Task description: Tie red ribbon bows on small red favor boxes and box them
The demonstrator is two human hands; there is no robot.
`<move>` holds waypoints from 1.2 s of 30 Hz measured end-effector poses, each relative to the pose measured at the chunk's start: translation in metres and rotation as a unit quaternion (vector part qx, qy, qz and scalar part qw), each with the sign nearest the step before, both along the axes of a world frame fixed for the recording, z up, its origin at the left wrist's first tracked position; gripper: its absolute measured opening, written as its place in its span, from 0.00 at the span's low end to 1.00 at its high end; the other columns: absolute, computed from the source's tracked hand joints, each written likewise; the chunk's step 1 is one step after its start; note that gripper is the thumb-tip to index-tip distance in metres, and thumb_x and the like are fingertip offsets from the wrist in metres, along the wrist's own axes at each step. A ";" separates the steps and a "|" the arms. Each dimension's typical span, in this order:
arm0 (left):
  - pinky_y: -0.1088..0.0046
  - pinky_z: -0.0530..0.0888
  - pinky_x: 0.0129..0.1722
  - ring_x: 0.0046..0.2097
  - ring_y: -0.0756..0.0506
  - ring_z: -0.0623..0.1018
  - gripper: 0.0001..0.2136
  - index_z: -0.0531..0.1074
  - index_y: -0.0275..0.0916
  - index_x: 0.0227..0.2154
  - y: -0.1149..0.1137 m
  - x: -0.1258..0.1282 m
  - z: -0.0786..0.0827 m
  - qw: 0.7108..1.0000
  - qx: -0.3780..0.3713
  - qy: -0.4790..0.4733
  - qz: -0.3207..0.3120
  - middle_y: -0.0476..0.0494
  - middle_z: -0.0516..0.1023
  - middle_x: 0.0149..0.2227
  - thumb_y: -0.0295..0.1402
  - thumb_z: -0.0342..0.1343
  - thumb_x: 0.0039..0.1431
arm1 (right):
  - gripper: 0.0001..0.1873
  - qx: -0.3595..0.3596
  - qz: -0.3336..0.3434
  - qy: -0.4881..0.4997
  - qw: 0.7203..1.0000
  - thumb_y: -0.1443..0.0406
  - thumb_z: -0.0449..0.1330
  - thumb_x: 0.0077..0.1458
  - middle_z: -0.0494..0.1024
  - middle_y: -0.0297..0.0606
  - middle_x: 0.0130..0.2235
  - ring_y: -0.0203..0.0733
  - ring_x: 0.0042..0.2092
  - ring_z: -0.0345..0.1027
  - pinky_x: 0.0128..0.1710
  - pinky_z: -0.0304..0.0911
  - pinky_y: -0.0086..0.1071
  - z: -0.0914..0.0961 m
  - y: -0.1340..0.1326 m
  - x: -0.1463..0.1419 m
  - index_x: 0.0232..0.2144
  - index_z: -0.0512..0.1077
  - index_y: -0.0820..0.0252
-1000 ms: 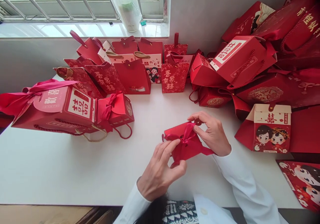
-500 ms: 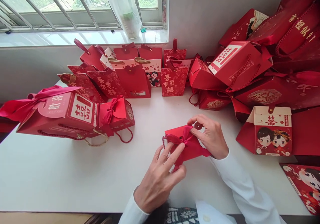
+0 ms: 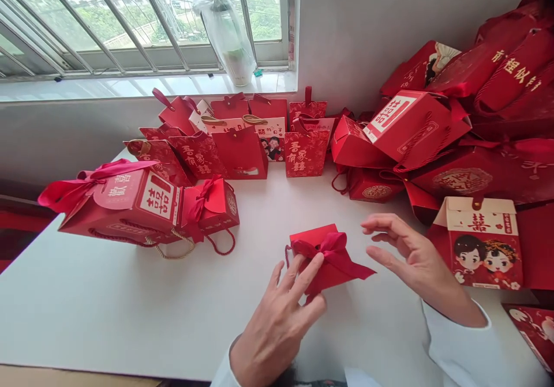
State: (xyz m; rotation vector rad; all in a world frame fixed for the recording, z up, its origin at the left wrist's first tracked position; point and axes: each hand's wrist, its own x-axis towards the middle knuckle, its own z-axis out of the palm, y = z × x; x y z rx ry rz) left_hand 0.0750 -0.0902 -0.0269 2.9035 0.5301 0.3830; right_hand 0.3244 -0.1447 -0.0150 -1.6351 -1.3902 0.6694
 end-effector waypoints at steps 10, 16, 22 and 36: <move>0.43 0.69 0.50 0.63 0.30 0.58 0.15 0.66 0.37 0.34 0.000 0.002 0.002 0.999 0.008 0.036 0.001 0.33 0.48 0.66 0.13 0.42 0.52 | 0.13 -0.053 -0.106 -0.122 0.985 0.56 0.55 0.60 0.69 0.28 0.24 0.35 0.23 0.60 0.23 0.57 0.27 -0.005 -0.021 -0.059 0.27 0.64 0.55; 0.46 0.70 0.50 0.63 0.33 0.59 0.14 0.67 0.37 0.34 0.001 0.000 0.005 1.000 -0.017 0.011 0.002 0.34 0.52 0.65 0.14 0.41 0.55 | 0.14 -0.095 -0.078 -0.092 0.988 0.57 0.56 0.58 0.66 0.27 0.21 0.34 0.22 0.57 0.22 0.55 0.26 0.003 -0.028 -0.065 0.24 0.64 0.55; 0.55 0.71 0.53 0.60 0.37 0.64 0.10 0.67 0.37 0.36 0.008 -0.003 0.005 0.989 -0.074 -0.129 -0.006 0.32 0.60 0.61 0.17 0.47 0.58 | 0.16 -0.121 -0.071 -0.072 0.988 0.54 0.56 0.58 0.66 0.29 0.21 0.35 0.22 0.57 0.20 0.54 0.27 0.001 -0.030 -0.066 0.23 0.65 0.56; 0.57 0.71 0.51 0.56 0.40 0.69 0.07 0.64 0.37 0.37 0.016 -0.002 0.004 0.978 -0.128 -0.165 -0.011 0.38 0.76 0.49 0.21 0.45 0.62 | 0.14 -0.063 -0.026 -0.120 0.990 0.56 0.58 0.58 0.69 0.29 0.23 0.35 0.23 0.59 0.21 0.56 0.27 0.015 -0.026 -0.041 0.24 0.69 0.55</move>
